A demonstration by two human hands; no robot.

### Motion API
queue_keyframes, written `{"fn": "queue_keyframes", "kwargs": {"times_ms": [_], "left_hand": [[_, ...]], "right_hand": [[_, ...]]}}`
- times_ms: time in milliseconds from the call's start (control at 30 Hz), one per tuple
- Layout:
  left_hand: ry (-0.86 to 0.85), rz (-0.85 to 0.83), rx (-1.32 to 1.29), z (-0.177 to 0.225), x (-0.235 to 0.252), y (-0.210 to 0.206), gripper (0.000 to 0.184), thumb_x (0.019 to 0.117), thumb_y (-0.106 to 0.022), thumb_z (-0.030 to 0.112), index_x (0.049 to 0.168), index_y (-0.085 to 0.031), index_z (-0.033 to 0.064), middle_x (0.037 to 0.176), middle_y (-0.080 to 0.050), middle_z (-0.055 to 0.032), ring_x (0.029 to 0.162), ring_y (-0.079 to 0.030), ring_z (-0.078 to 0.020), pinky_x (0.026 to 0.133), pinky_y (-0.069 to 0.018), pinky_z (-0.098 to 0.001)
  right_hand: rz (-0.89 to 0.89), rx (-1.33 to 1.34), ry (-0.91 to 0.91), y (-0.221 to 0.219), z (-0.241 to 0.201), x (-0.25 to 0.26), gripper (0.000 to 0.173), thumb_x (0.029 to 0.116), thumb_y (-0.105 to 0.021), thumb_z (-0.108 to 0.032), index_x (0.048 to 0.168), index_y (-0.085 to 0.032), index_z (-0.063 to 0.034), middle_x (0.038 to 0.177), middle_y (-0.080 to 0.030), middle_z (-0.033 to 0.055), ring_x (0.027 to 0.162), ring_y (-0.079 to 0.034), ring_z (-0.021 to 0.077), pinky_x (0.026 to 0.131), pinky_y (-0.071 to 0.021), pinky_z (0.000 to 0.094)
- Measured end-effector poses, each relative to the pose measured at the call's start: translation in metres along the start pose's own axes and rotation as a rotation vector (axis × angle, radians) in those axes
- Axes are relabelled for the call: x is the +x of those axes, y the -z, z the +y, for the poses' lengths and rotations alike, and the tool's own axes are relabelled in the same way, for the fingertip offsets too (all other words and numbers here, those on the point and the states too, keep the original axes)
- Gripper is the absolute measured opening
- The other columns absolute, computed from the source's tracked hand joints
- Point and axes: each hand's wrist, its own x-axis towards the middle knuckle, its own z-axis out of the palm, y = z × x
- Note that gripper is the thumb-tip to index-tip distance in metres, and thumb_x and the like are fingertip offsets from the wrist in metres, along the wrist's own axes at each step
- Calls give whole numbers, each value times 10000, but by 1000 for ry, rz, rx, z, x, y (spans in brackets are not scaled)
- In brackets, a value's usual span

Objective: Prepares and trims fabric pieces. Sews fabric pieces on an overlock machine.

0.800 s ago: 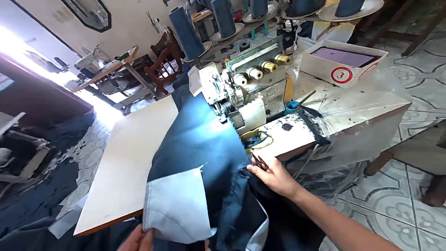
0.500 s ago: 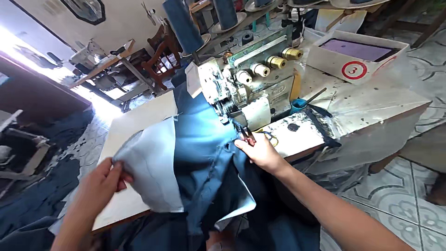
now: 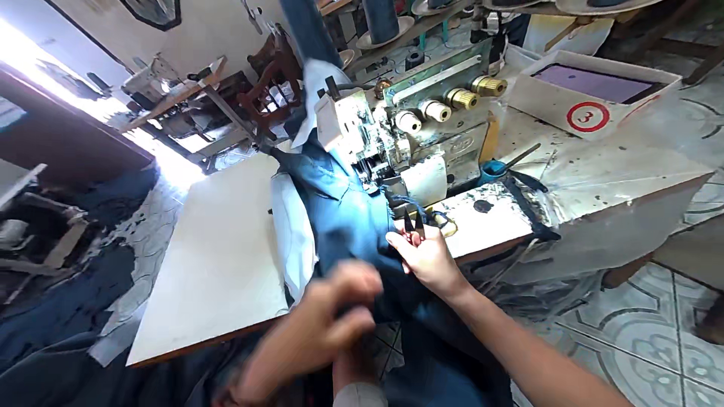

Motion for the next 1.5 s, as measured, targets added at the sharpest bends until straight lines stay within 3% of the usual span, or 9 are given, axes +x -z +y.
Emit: {"fn": "queue_keyframes", "kwargs": {"times_ms": [67,233,333,467,833,1033,1167,1300,1500], "left_hand": [[318,-297,-221,-37,-50,-64,360,984,-667,162,1284,-634,-34,1151,-741,-134,1013,-742,-189,913,-606,-387],[794,472,-476,-79,-86,-138,961,842,-748,378,1531,-270,-92,1461,-513,-233,1343,-532,-236,1113,-461,-389],[742,563,-654,-47,-62,-125,590,932,-687,245,1362,-485,-106,1243,-649,-142,1146,-632,-103,1014,-525,-299],[695,803,-815,-35,-55,-98,339,1037,-491,119,1333,-470,-45,1079,-701,-69,970,-704,-108,877,-602,-331],[630,961,-413,-35,-78,-23,224,1086,-445,120,1212,-569,-18,950,-725,38,863,-710,5,807,-609,-210],[710,995,-525,-47,-64,-23,312,1107,-424,196,1321,-511,-15,1082,-695,-36,963,-701,-59,869,-599,-279],[753,1000,-545,-43,-55,-15,362,1123,-382,268,1362,-479,14,1082,-690,-47,937,-711,-76,822,-615,-295],[785,1008,-534,-34,-50,-4,405,1128,-347,313,1406,-444,35,1101,-679,-36,956,-701,-61,833,-607,-285],[718,923,-716,-29,-60,-13,356,1127,-315,285,1360,-460,58,1052,-719,1,949,-721,-71,827,-626,-298]], "right_hand": [[-11,-21,12,6,4,-14,125,956,-648,-114,1021,-680,-13,633,-550,-64,463,-489,-21,464,-461,152],[-3,-86,109,11,6,-35,500,935,-629,-40,1421,-528,-96,1008,-668,16,556,-524,-13,503,-476,155],[-10,-88,77,14,4,-40,453,916,-659,-44,1350,-538,-93,987,-656,17,541,-519,-2,490,-471,166],[-22,-63,-66,24,0,-40,416,889,-723,-74,1265,-548,-71,798,-577,6,489,-489,28,454,-456,188],[-46,10,-126,4,8,-67,513,871,-749,-135,1334,-528,-119,881,-591,23,526,-518,52,470,-477,207],[-83,-13,-84,16,12,-86,182,928,-685,-152,1075,-664,-47,779,-607,-59,535,-515,-34,502,-463,137],[-272,-13,-189,8,17,-75,196,983,-655,-188,1102,-686,-36,771,-593,-64,548,-497,-35,516,-444,145],[-297,28,-129,-3,25,-90,226,989,-622,-198,788,-602,-96,613,-488,-102,497,-466,-35,501,-429,158],[-118,181,-65,46,9,-142,118,919,-715,-267,851,-638,-210,660,-593,-153,518,-542,-46,479,-486,147]]}}
